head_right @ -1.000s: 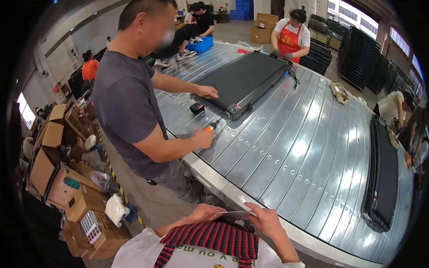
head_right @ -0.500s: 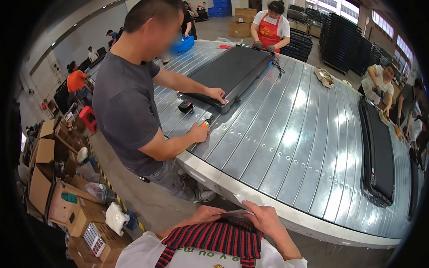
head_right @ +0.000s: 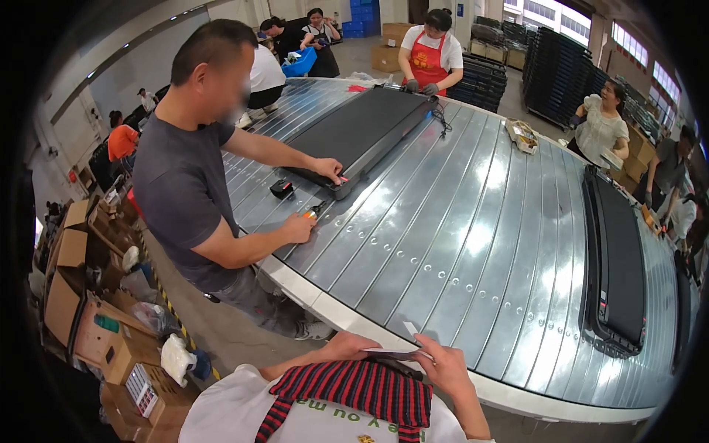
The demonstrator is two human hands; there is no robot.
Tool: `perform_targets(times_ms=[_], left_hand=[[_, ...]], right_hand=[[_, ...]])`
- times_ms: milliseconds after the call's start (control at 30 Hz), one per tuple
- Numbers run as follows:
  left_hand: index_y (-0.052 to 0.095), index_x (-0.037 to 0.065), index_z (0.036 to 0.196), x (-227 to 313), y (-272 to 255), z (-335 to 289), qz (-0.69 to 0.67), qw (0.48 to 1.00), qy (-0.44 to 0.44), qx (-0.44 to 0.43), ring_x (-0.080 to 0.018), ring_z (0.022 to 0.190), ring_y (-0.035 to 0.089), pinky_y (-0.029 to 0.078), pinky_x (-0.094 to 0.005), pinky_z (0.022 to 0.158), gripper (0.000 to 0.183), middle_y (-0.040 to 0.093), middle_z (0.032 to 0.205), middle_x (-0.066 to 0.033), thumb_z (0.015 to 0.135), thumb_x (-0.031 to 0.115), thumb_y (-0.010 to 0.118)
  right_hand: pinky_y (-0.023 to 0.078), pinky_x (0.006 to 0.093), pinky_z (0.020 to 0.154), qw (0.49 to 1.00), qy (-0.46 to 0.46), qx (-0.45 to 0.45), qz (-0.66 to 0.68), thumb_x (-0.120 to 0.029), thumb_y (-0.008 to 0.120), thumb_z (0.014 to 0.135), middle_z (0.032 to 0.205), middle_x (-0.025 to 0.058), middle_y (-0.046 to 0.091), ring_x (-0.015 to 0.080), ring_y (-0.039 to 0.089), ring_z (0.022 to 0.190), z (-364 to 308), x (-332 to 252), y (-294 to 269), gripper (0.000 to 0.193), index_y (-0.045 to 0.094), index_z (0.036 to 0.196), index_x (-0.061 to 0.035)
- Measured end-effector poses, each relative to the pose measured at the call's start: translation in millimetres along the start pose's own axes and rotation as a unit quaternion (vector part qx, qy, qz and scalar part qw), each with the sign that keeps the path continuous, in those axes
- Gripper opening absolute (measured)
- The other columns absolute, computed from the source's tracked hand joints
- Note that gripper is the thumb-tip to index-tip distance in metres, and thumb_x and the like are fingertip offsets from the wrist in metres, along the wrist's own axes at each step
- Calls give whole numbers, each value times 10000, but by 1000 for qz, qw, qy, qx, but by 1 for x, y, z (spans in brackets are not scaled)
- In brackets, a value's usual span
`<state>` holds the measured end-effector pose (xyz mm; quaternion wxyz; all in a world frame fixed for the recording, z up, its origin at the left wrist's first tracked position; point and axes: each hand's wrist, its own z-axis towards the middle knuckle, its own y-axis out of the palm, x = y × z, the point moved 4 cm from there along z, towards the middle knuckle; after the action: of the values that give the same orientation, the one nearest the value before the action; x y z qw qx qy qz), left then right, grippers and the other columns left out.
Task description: Applying QR code labels and instructional stickers to the frames of treadmills on a factory assembly line.
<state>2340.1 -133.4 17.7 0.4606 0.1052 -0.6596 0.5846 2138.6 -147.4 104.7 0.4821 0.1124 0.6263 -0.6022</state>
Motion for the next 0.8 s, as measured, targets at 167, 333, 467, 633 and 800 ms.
perform_targets(times_ms=[167,333,467,633,800], left_hand=[[587,160,909,26,11,48,19,1000,8,6,-288,668,570,454,-341,558,213,581,743,-102,711,97,539],[582,166,888,30,24,69,14,1000,5,24,-291,643,560,447,-350,535,192,573,718,-95,718,100,523],[568,189,913,15,26,70,62,997,-36,-25,-296,701,556,444,-382,595,172,577,750,-96,770,174,475],[568,185,885,12,-4,64,32,999,-26,1,-323,666,537,426,-393,560,148,560,715,-116,776,182,469],[600,178,909,-3,-15,55,40,999,-30,15,-306,652,561,448,-346,539,187,576,745,-118,744,132,526]], right_hand=[[458,302,533,1000,-6,23,-7,-94,635,710,725,89,623,273,595,614,-1,29,-37,367,525,1058,-128],[459,298,530,1000,-6,19,10,-86,638,706,725,86,623,269,596,612,4,47,-58,374,524,1061,-123],[460,293,531,999,-29,26,-4,-77,641,699,730,85,623,273,594,612,9,48,-58,386,521,1063,-123],[469,290,587,1000,3,14,20,-38,643,684,729,120,617,277,610,662,27,29,-47,377,535,1041,-93],[460,316,517,997,-69,5,-25,-82,643,691,721,81,620,269,586,594,40,25,-30,412,511,1077,-137]])
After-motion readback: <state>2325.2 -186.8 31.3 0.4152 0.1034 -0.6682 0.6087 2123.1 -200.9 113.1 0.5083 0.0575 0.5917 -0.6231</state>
